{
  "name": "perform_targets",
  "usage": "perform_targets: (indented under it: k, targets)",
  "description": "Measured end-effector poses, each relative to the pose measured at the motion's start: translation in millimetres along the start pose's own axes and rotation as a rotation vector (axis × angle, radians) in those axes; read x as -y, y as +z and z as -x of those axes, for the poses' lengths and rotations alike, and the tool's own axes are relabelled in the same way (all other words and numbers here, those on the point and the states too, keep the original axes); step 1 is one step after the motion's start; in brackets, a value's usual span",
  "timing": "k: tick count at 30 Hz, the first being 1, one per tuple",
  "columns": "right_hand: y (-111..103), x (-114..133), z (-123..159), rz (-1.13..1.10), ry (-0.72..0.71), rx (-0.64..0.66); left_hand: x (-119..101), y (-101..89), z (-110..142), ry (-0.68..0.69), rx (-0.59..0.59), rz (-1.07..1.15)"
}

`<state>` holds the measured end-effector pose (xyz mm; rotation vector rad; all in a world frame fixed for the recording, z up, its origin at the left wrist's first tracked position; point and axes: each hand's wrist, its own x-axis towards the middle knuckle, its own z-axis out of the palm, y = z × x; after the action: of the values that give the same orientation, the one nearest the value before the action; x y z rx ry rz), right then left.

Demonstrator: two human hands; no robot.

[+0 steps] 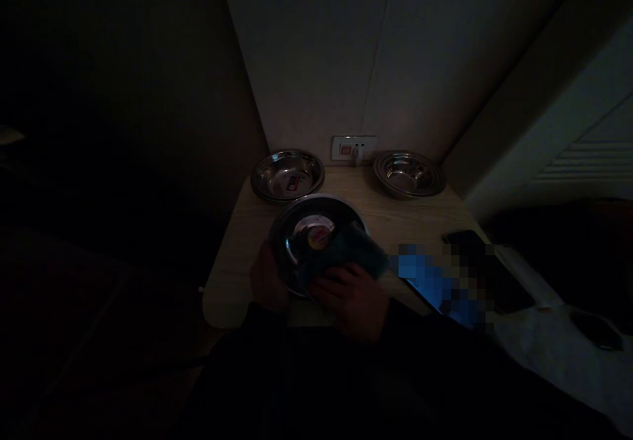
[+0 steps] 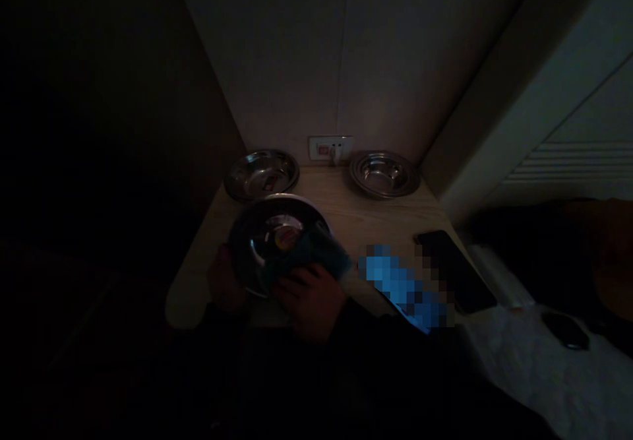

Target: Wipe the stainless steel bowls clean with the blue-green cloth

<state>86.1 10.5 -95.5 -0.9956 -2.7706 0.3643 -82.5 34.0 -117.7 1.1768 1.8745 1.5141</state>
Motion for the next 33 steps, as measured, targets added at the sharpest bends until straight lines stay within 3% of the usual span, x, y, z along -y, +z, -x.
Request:
perform_targets:
  k: [3, 7, 10, 15, 18, 25, 29, 33]
  targets:
    - [0, -3, 12, 0.034, 0.001, 0.012, -2, 1.9, 3, -0.013, -0.004, 0.01]
    - [12, 17, -3, -0.054, 0.051, -0.065, -6, -1.2, 3, -0.051, -0.018, 0.001]
    - [19, 19, -4, -0.06, 0.011, -0.053, -11, -6.4, 0, -0.058, -0.009, 0.005]
    - [0, -4, 23, -0.019, -0.062, -0.005, -18, -7.2, -1, -0.021, 0.024, 0.037]
    - [-11, -3, 23, -0.071, -0.049, -0.02, -16, -4.7, 0, -0.003, 0.037, 0.065]
    - [4, 4, 4, -0.023, -0.02, -0.162, -12, -7.9, -1, 0.006, 0.064, 0.066]
    - [13, -2, 8, 0.11, -0.081, -0.209, -15, -5.5, -3, -0.088, 0.077, 0.144]
    - [18, 0, 4, 0.137, -0.099, -0.299, -3, 3.2, -3, -0.16, 0.145, 0.328]
